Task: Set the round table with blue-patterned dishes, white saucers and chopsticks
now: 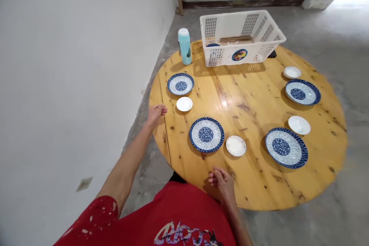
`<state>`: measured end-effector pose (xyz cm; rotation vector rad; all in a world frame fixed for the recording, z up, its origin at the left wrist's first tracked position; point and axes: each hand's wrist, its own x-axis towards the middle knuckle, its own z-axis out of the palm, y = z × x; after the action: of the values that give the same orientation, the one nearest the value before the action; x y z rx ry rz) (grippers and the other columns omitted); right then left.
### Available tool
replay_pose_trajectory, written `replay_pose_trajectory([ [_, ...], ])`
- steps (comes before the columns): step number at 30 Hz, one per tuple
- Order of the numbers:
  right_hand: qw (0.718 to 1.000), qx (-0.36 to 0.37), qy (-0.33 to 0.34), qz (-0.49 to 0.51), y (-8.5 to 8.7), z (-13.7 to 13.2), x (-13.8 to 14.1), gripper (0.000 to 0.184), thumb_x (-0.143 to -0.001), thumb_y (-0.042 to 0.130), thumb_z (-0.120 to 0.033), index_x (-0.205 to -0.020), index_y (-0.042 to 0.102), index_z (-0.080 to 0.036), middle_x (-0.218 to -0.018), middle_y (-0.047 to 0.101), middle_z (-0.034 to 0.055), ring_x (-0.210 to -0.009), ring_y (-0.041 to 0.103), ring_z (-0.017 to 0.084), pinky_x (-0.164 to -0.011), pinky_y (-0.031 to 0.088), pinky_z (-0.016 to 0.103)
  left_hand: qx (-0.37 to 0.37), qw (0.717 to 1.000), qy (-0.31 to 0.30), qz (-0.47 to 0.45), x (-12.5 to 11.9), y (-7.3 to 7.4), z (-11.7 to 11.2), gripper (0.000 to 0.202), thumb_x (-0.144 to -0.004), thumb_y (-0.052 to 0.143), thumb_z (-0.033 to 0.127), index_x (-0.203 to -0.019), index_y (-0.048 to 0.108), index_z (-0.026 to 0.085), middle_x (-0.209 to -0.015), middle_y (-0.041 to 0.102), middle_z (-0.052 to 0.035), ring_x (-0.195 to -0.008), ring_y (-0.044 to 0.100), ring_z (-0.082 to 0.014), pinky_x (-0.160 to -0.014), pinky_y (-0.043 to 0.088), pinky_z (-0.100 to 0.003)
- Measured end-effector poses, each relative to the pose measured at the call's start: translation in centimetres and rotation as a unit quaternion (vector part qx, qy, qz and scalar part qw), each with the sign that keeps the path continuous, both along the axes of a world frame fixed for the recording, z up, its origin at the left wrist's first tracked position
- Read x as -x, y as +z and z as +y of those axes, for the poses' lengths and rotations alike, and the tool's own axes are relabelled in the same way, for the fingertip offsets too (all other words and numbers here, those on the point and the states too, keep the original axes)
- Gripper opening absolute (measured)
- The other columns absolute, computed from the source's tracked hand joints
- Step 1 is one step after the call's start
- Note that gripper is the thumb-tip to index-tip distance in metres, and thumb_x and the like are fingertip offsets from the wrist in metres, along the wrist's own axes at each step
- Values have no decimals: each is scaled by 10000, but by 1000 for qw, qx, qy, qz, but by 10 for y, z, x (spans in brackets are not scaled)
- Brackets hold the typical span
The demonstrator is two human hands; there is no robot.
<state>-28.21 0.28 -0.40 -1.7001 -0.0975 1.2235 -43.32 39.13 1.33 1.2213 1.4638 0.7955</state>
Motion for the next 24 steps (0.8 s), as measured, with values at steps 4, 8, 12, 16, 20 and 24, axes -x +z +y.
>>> replay_pose_trajectory([
  [4, 993, 41, -113, -14, 8, 12, 35, 553, -605, 775, -616, -920, 667, -174, -746, 722, 90, -599, 670, 220, -516, 534, 317, 11, 999, -38, 0, -17, -16, 72, 283, -890, 569, 335, -714, 600, 116, -682, 654, -60, -595, 607, -97, -605, 474, -210],
  [8, 984, 59, -167, -4, 14, 21, 69, 553, -601, 793, -605, -911, 671, -164, -742, 716, 81, -584, 661, 204, -508, 536, 309, 34, 997, -71, 9, -34, -29, 115, 296, -914, 562, 333, -725, 583, 106, -619, 618, -34, -539, 575, -85, -582, 470, -212],
  [12, 974, 73, -216, 14, 17, 32, 88, 566, -588, 807, -587, -920, 665, -151, -712, 702, 68, -580, 648, 183, -518, 531, 285, 56, 993, -106, 11, -50, -34, 137, 249, -930, 549, 281, -759, 580, 102, -603, 600, -17, -523, 568, -83, -559, 471, -207],
  [16, 971, 64, -229, 8, 20, 45, 90, 518, -629, 779, -556, -917, 645, -148, -697, 685, 48, -571, 635, 159, -524, 515, 264, 44, 992, -102, 57, -62, -38, 146, 168, -925, 507, 185, -799, 561, 88, -638, 608, -14, -541, 559, -79, -566, 490, -212],
  [20, 971, 68, -230, 7, 20, 54, 82, 492, -638, 756, -535, -928, 644, -153, -715, 685, 44, -575, 638, 155, -513, 502, 253, 9, 987, -123, 99, -71, -44, 150, 151, -921, 454, 130, -890, 542, 11, -825, 648, -54, -617, 534, -42, -666, 512, -216],
  [24, 969, 60, -239, -8, 19, 57, 73, 482, -665, 726, -544, -931, 648, -150, -719, 690, 50, -575, 640, 153, -520, 505, 254, -39, 981, -134, 134, -63, -36, 148, 198, -934, 412, 155, -905, 526, -4, -873, 640, -56, -663, 513, -36, -728, 527, -223],
])
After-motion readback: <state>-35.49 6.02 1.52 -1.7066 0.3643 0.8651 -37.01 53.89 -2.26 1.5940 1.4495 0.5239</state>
